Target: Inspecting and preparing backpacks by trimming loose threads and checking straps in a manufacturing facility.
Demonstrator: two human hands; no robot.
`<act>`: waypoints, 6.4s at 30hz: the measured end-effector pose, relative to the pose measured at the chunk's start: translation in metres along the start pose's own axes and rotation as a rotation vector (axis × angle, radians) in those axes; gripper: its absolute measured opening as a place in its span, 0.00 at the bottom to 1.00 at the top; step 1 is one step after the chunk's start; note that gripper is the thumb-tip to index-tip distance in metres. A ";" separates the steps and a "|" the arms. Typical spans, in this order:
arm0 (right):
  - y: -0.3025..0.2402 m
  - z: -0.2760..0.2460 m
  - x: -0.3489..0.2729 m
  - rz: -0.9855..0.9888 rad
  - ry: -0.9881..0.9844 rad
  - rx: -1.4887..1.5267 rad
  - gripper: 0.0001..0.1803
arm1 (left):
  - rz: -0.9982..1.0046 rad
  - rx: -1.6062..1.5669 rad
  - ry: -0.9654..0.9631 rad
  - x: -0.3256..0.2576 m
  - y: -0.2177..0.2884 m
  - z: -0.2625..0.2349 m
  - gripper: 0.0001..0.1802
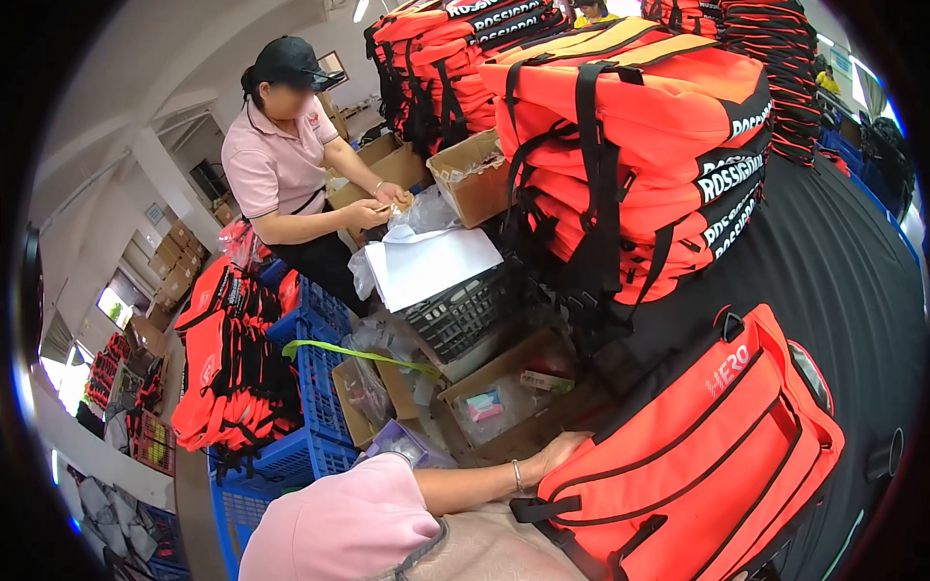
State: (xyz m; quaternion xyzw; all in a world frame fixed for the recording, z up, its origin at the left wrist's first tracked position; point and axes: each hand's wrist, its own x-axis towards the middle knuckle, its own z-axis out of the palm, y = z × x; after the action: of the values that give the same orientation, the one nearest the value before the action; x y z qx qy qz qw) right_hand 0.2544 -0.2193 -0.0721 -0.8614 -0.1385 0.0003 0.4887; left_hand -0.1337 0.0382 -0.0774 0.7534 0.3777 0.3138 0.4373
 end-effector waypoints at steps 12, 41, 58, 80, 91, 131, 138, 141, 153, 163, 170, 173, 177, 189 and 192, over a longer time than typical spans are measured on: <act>-0.048 -0.006 -0.021 0.041 -0.021 -0.003 0.25 | 0.059 0.034 0.013 0.000 -0.014 0.004 0.21; -0.057 -0.006 -0.027 0.041 -0.045 0.099 0.26 | 0.114 0.021 0.024 -0.001 -0.006 0.002 0.21; -0.009 -0.003 -0.008 -0.013 0.010 -0.029 0.26 | 0.089 0.002 0.042 -0.002 -0.007 0.003 0.21; -0.075 -0.002 -0.034 0.047 -0.041 -0.031 0.23 | 0.011 -0.008 0.041 0.000 -0.007 0.001 0.21; -0.043 -0.007 -0.022 0.053 -0.040 0.068 0.25 | 0.069 -0.046 0.077 -0.002 -0.009 0.004 0.20; -0.056 -0.006 -0.025 0.102 -0.030 0.003 0.26 | 0.082 0.058 0.011 -0.002 -0.005 0.002 0.21; -0.049 -0.006 -0.025 0.035 -0.017 -0.012 0.26 | 0.106 0.039 0.005 -0.002 -0.001 -0.002 0.20; -0.040 -0.003 -0.020 0.025 -0.036 0.050 0.25 | 0.104 0.011 0.032 -0.004 -0.001 -0.001 0.20; -0.001 0.003 -0.002 0.003 -0.013 0.105 0.26 | 0.124 0.031 0.029 -0.003 -0.007 0.002 0.20; -0.022 0.000 -0.012 0.017 -0.025 0.011 0.28 | 0.131 0.036 0.053 -0.003 -0.008 0.003 0.21; -0.028 0.001 -0.013 0.010 -0.095 0.110 0.28 | 0.087 0.045 0.048 -0.004 -0.010 0.001 0.22; -0.030 0.001 -0.013 0.023 -0.059 0.015 0.28 | 0.103 0.034 0.070 -0.006 -0.009 0.002 0.22; -0.020 -0.001 -0.012 0.017 -0.035 0.055 0.27 | 0.076 0.030 0.028 -0.007 0.000 0.002 0.22; -0.105 0.005 -0.040 0.115 -0.112 0.260 0.20 | -0.646 -0.888 0.206 -0.024 -0.006 -0.019 0.16; -0.076 0.013 -0.042 0.306 -0.110 0.519 0.13 | -0.624 -0.849 0.123 -0.016 -0.010 -0.023 0.18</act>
State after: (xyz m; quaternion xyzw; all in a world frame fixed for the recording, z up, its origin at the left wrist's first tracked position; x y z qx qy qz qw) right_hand 0.1937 -0.1817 -0.0200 -0.7173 -0.0287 0.1556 0.6786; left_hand -0.1627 0.0378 -0.0787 0.3419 0.4485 0.3376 0.7536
